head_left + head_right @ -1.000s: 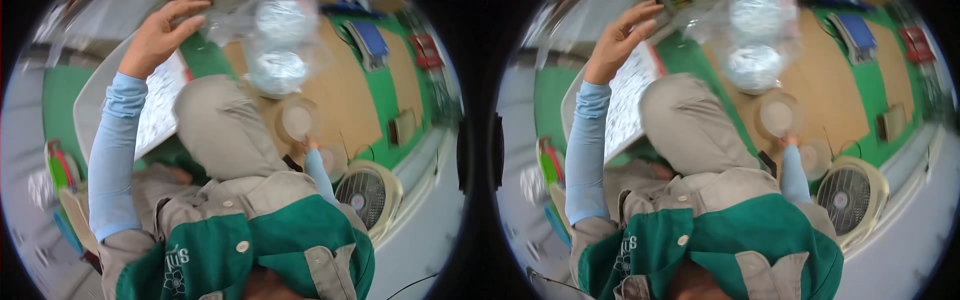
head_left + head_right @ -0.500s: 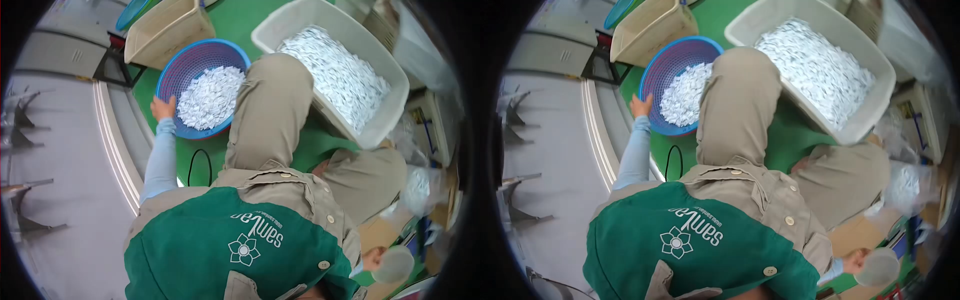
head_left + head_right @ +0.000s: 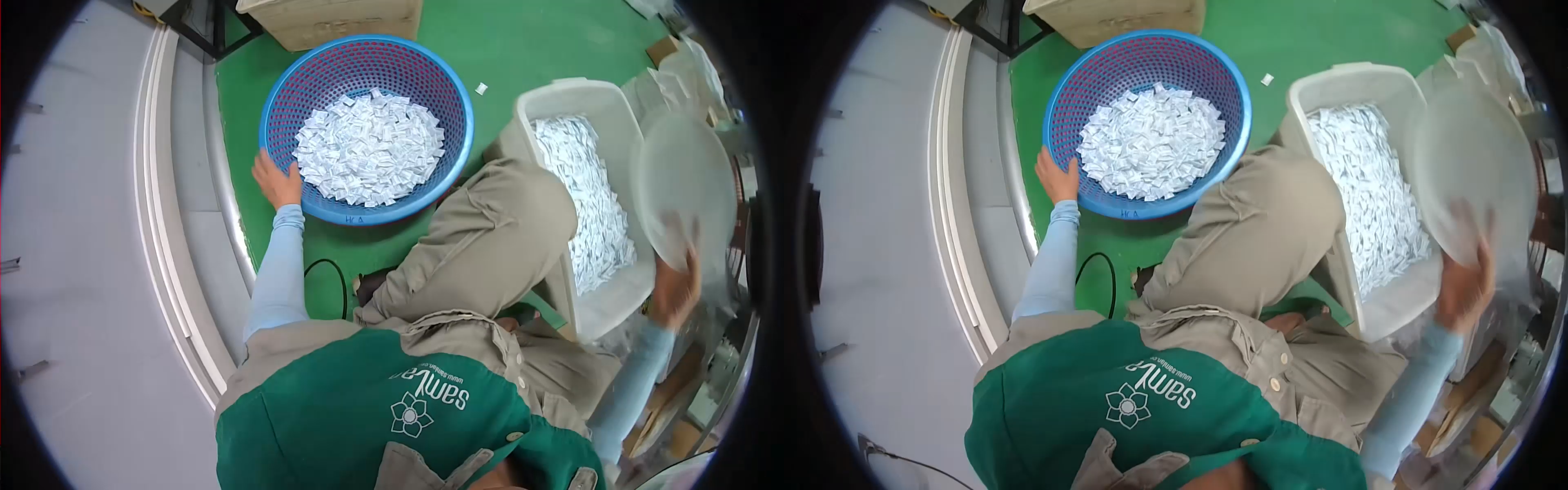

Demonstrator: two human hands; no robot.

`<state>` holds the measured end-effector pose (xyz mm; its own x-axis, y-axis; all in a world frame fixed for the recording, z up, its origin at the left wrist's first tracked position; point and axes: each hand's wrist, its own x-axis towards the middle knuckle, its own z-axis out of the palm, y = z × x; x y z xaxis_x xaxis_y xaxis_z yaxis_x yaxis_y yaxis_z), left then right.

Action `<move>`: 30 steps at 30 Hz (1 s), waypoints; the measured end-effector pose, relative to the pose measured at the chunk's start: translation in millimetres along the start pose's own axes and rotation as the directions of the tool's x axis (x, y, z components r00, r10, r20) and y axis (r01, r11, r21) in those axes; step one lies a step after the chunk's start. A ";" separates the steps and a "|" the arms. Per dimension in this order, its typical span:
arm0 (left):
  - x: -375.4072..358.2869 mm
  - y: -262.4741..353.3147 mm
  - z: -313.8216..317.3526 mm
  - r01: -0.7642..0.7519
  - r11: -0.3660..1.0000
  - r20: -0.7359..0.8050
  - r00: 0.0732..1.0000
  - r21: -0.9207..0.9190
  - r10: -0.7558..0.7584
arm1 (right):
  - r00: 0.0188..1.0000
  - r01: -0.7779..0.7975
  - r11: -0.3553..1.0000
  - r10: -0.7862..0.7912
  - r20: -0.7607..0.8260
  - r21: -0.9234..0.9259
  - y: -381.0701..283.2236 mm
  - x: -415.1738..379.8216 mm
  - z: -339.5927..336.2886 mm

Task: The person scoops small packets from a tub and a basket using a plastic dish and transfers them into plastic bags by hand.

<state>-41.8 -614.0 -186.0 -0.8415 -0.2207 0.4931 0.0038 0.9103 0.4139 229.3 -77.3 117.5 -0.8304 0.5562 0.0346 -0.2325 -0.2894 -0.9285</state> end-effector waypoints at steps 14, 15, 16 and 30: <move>65.7 12.2 127.0 -0.247 0.965 0.612 0.778 0.094 0.140 | 0.683 0.718 0.090 0.097 0.724 -0.690 326.7 166.4 219.1; 67.6 18.2 126.9 -0.264 0.954 0.646 0.755 0.146 0.110 | 0.654 0.751 0.048 0.089 0.751 -0.659 339.9 169.9 223.2; 60.4 13.3 133.3 -0.270 0.952 0.635 0.764 0.147 0.119 | 0.619 0.784 0.003 0.078 0.781 -0.621 355.7 174.6 223.6; -19.6 66.2 110.0 0.571 0.809 0.687 0.533 0.138 -0.494 | 0.819 0.237 0.266 0.463 0.339 -0.934 363.9 127.3 204.6</move>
<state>-84.5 -510.9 -252.4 -0.8216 -0.3262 -0.4675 -0.5523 0.6586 0.5111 -64.7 -271.2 -140.4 -0.9594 0.0569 -0.2762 0.2147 0.7824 -0.5846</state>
